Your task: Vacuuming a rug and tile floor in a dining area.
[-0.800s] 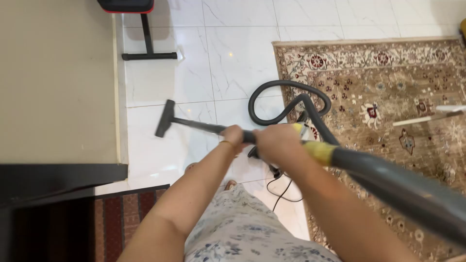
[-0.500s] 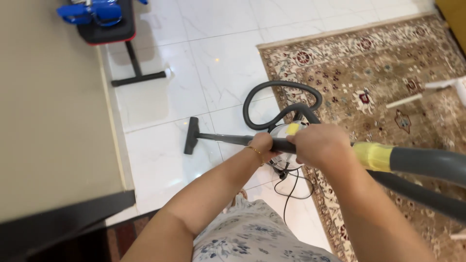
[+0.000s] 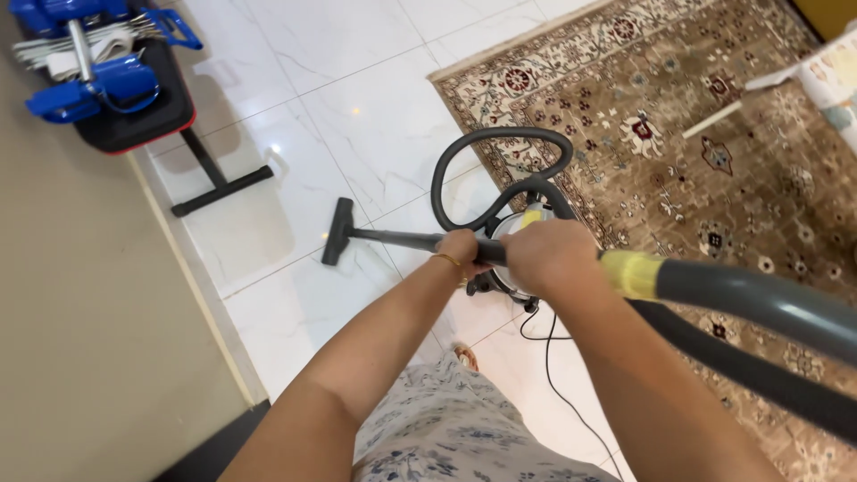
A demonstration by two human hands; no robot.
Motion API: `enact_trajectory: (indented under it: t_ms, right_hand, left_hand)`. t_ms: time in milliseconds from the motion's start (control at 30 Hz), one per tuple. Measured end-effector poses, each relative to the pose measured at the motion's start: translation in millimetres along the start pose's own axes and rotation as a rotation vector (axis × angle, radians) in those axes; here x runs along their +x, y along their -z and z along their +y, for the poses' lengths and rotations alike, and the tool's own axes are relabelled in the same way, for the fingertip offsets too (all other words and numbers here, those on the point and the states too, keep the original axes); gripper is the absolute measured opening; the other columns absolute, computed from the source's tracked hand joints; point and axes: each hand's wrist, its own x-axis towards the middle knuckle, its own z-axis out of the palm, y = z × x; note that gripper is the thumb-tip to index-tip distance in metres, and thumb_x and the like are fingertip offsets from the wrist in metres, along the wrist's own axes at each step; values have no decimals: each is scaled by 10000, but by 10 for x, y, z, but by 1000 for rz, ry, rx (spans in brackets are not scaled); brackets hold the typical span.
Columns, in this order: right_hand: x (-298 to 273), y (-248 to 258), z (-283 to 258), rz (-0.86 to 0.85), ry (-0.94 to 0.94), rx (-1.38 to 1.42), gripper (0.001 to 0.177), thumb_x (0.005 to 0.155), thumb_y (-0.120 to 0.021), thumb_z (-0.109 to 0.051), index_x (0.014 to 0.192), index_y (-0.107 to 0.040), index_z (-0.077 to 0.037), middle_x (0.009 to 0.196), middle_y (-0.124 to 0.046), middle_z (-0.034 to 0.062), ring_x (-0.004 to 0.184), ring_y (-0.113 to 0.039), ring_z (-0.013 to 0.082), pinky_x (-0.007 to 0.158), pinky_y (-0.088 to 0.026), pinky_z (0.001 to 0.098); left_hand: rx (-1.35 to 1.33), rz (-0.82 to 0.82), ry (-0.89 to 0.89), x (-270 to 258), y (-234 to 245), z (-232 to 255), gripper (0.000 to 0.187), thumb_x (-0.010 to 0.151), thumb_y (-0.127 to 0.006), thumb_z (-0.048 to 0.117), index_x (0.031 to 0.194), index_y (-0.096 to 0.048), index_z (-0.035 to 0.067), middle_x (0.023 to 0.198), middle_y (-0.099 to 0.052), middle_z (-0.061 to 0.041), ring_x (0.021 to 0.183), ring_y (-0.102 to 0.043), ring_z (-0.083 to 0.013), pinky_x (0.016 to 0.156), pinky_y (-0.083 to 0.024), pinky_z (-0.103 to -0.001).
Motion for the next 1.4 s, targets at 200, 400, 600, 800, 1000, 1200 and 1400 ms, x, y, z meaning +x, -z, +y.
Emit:
enact_trajectory:
  t_ms: [200, 400, 600, 800, 1000, 1200, 1400]
  right_hand:
    - [386, -612, -411, 111, 18, 150, 347, 1065, -407, -342, 1136, -712, -195, 976, -757, 70, 923, -731, 300, 764, -562, 472]
    - [502, -876, -675, 59, 2, 235, 487, 950, -526, -275, 1433, -520, -209, 941, -739, 87, 868, -730, 309, 686, -568, 475]
    - [155, -693, -330, -34, -28, 161, 526, 981, -479, -162, 1486, -485, -307, 972, -749, 88, 900, -741, 303, 720, -580, 472]
    - [-503, -160, 90, -233, -109, 121, 628, 929, -536, -183, 1519, -433, -372, 1087, -732, 110, 1012, -730, 300, 847, -594, 461]
    - [-577, -249, 228, -304, -185, 130, 639, 966, -451, -133, 1539, -409, -412, 1104, -730, 102, 1016, -736, 288, 874, -586, 449]
    - [-124, -137, 348, -210, -118, 123, 427, 1034, -417, -190, 1431, -536, -294, 1049, -736, 95, 977, -741, 310, 815, -594, 467]
    - [527, 84, 646, -108, -44, 166, 293, 1049, -450, -249, 1209, -695, -239, 1035, -745, 69, 968, -730, 294, 796, -588, 453]
  left_hand:
    - [791, -5, -209, 746, 611, 28, 359, 882, -663, 65, 1184, -524, -69, 1189, -670, -210, 974, -729, -330, 764, -662, -467]
    - [1919, -126, -514, 1129, 889, 50, 308, 776, -809, 105, 1072, -750, 44, 1038, -785, -82, 872, -751, -245, 782, -609, -340]
    - [1275, 27, -285, 250, 496, 135, 381, 833, -772, 254, 1129, -595, 92, 1033, -720, -168, 894, -761, -336, 798, -613, -524]
    - [228, -159, 68, 262, 91, -600, 641, 901, -586, 214, 1363, -197, 1, 1228, -590, -264, 912, -714, -383, 733, -654, -589]
    - [91, -44, 169, -5, -40, -659, 673, 901, -653, 255, 1421, -276, 53, 1298, -565, -213, 1009, -684, -367, 744, -649, -516]
    - [-12, 175, 23, 198, -248, -444, 985, 866, -690, 274, 1606, -44, 206, 1382, -525, -160, 1004, -643, -305, 771, -612, -485]
    - [-151, 168, -7, 795, -579, 34, 956, 831, -612, 232, 1610, -57, 207, 1336, -590, -243, 914, -650, -331, 719, -558, -529]
